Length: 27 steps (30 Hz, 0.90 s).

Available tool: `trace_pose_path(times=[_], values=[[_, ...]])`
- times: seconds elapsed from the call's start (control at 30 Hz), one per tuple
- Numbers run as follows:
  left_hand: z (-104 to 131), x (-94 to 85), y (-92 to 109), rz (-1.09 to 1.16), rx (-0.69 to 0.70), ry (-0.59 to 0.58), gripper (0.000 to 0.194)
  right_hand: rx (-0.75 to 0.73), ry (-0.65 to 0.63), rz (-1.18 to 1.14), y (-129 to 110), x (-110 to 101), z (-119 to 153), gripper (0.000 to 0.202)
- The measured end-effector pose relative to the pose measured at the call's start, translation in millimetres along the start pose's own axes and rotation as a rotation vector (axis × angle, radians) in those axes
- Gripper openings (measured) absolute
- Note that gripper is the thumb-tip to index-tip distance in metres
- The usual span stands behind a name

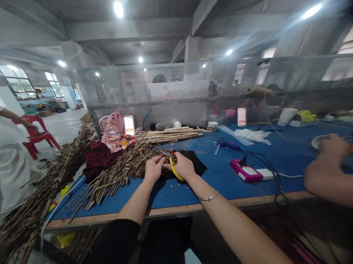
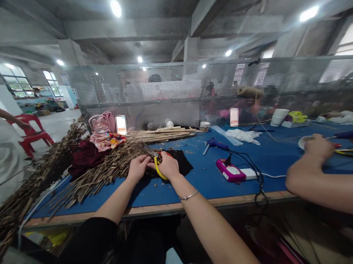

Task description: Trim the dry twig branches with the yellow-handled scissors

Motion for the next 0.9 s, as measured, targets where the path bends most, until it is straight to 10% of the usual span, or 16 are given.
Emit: trace_pose_path(times=[0.37,0.9], values=[[2,1.3,0,-0.038,-0.018,-0.009,0.029,-0.147,0.088,-0.020,-15,-9,4,0.056],[4,0.0,7,-0.082,-0.039,-0.005,0.029,0.050,-0.087,0.097,3,6,0,0.057]])
Point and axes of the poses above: each hand's wrist, its own z-axis away from the middle knuckle, its own x-axis out of the palm, y = z × x, the point moved 10 cm from there along -z, towards the middle knuckle, and after that the axes turned 10 degrees about x, right-handed, at the moved point
